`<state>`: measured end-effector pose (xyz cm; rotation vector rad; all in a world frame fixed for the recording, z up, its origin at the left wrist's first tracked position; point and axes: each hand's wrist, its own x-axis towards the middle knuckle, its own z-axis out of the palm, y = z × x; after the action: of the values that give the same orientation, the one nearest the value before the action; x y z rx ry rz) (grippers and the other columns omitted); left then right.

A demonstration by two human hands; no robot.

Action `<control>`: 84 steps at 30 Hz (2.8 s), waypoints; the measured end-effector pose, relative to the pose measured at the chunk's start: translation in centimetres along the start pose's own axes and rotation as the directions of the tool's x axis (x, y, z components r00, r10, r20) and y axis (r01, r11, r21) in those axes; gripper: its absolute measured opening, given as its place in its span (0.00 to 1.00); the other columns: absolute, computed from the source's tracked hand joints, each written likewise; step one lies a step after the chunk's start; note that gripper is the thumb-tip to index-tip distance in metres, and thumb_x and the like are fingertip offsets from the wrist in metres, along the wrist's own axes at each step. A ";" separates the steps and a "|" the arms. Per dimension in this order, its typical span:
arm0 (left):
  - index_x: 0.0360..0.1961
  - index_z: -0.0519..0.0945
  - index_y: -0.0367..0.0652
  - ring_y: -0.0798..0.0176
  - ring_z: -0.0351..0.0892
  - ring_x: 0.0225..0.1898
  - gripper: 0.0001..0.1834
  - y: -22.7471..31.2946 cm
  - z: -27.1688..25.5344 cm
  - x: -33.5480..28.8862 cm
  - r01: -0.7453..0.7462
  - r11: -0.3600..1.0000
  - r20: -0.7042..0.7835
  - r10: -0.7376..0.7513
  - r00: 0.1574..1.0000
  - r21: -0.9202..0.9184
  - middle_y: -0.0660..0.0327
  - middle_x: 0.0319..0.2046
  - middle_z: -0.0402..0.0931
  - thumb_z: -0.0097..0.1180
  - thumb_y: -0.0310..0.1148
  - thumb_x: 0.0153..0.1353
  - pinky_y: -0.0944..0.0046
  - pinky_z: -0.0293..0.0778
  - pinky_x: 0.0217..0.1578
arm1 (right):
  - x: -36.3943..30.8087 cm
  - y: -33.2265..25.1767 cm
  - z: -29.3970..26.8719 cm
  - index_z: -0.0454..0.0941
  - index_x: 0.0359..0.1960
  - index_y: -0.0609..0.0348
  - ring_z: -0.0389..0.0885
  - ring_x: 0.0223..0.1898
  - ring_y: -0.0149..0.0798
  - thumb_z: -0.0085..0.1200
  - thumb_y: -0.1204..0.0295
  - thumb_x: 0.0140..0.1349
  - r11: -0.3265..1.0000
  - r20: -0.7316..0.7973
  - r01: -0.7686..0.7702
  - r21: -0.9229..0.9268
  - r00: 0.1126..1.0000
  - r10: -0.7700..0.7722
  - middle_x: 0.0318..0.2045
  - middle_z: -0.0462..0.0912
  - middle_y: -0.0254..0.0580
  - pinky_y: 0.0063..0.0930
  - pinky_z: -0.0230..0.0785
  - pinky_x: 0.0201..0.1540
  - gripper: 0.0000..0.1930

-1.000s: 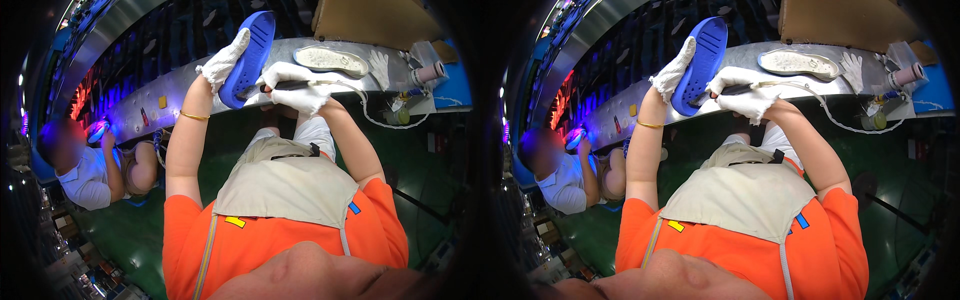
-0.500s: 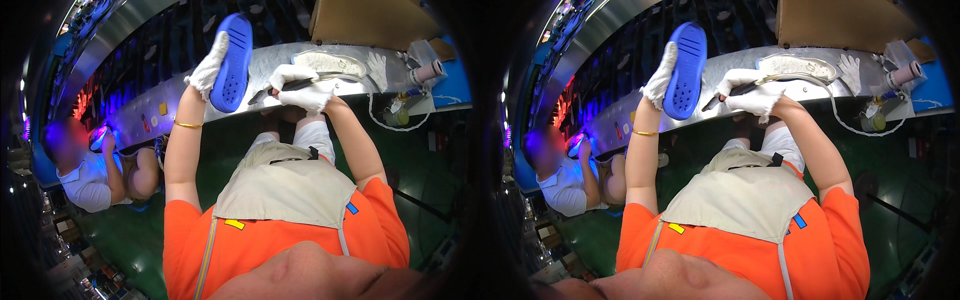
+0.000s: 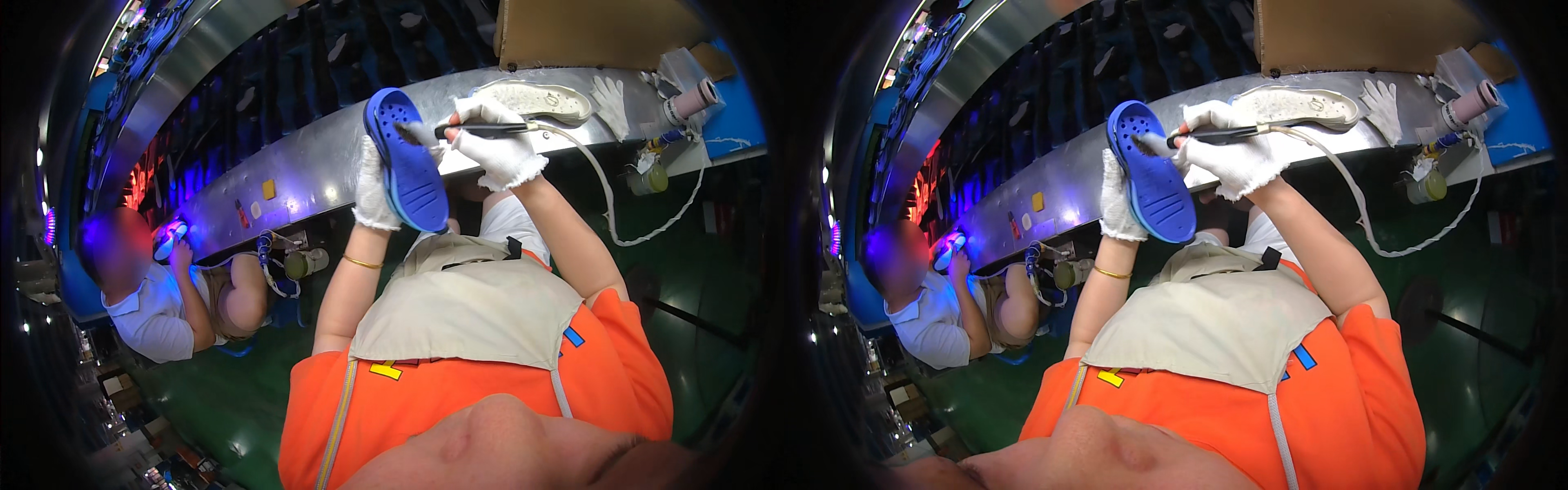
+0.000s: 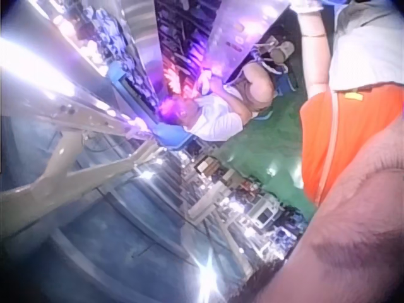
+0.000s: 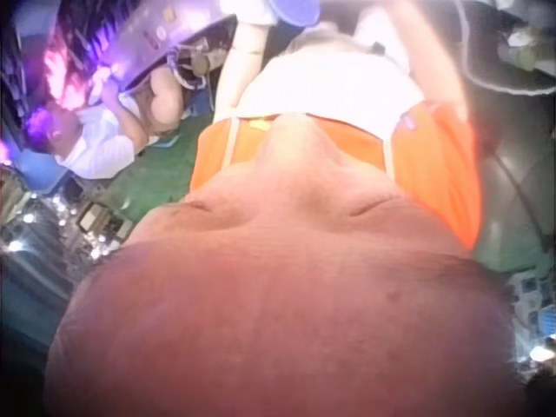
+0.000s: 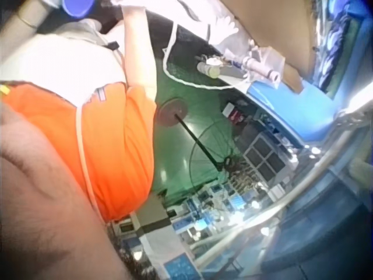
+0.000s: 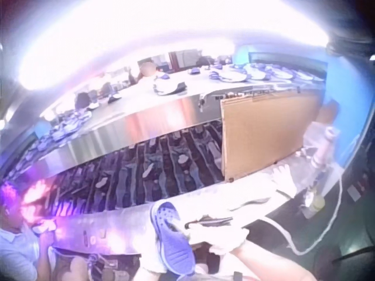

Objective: The person repeatedly picks up blue clogs from a conveyor belt and uses a handheld rotary tool to trim or smooth the soles. After finishing each clog, they place it back on the belt and pick up the next one. A coworker is visible in the background performing a similar task.

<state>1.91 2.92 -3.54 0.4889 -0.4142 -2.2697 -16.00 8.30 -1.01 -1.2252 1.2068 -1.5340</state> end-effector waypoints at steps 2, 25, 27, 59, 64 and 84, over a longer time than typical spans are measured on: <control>0.57 0.69 0.43 0.57 0.74 0.51 0.34 -1.2 1.0 -0.4 0.021 0.999 0.117 -0.024 0.993 0.028 0.55 0.50 0.73 0.43 0.61 0.63 0.57 0.71 0.56 | 0.1 -0.6 0.2 0.73 0.36 0.61 0.79 0.35 0.28 0.57 0.79 0.54 0.995 -0.048 0.059 0.086 0.997 -0.055 0.33 0.80 0.38 0.23 0.74 0.40 0.08; 0.57 0.68 0.45 0.54 0.77 0.45 0.42 0.0 1.1 2.2 -0.220 0.968 0.002 0.221 0.975 0.125 0.53 0.47 0.75 0.36 0.70 0.58 0.53 0.75 0.49 | -2.7 -0.9 1.6 0.77 0.32 0.60 0.79 0.36 0.27 0.60 0.79 0.50 0.948 0.136 0.274 -0.163 0.958 -0.254 0.33 0.80 0.36 0.24 0.73 0.43 0.08; 0.57 0.68 0.44 0.52 0.77 0.46 0.43 0.4 1.4 2.3 -0.259 0.946 0.010 0.262 0.965 0.194 0.52 0.47 0.75 0.38 0.71 0.57 0.52 0.75 0.49 | -3.1 -1.6 1.6 0.78 0.31 0.59 0.78 0.36 0.25 0.61 0.78 0.49 0.921 0.190 0.291 -0.258 0.950 -0.247 0.31 0.80 0.34 0.23 0.73 0.42 0.07; 0.64 0.62 0.45 0.43 0.69 0.56 0.44 1.7 2.3 2.8 -0.165 0.985 0.225 0.172 0.959 -0.051 0.44 0.59 0.65 0.35 0.69 0.59 0.44 0.65 0.58 | -1.7 -0.9 -0.2 0.75 0.35 0.61 0.78 0.36 0.29 0.57 0.79 0.57 0.999 0.246 -0.043 0.030 0.969 0.035 0.37 0.79 0.39 0.28 0.77 0.40 0.05; 0.66 0.61 0.45 0.41 0.68 0.57 0.43 2.3 2.4 2.6 -0.149 0.983 0.246 0.118 0.962 0.110 0.42 0.59 0.64 0.35 0.68 0.60 0.43 0.64 0.59 | -1.2 -1.4 -0.2 0.75 0.34 0.60 0.77 0.37 0.29 0.58 0.79 0.55 0.979 0.229 -0.188 0.085 0.959 0.164 0.37 0.78 0.39 0.29 0.76 0.42 0.06; 0.50 0.75 0.38 0.56 0.82 0.39 0.31 4.9 4.3 3.9 0.139 0.931 0.025 -0.156 0.987 0.339 0.51 0.42 0.80 0.41 0.57 0.65 0.59 0.81 0.39 | -0.5 -1.4 -0.2 0.77 0.33 0.55 0.76 0.29 0.25 0.54 0.76 0.52 0.994 0.398 -0.057 -0.091 0.913 0.089 0.34 0.79 0.32 0.18 0.73 0.26 0.07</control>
<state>0.47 -2.58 1.52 0.6529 -0.8256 -2.3690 -16.12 9.15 0.27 -1.4449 1.0309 -1.1152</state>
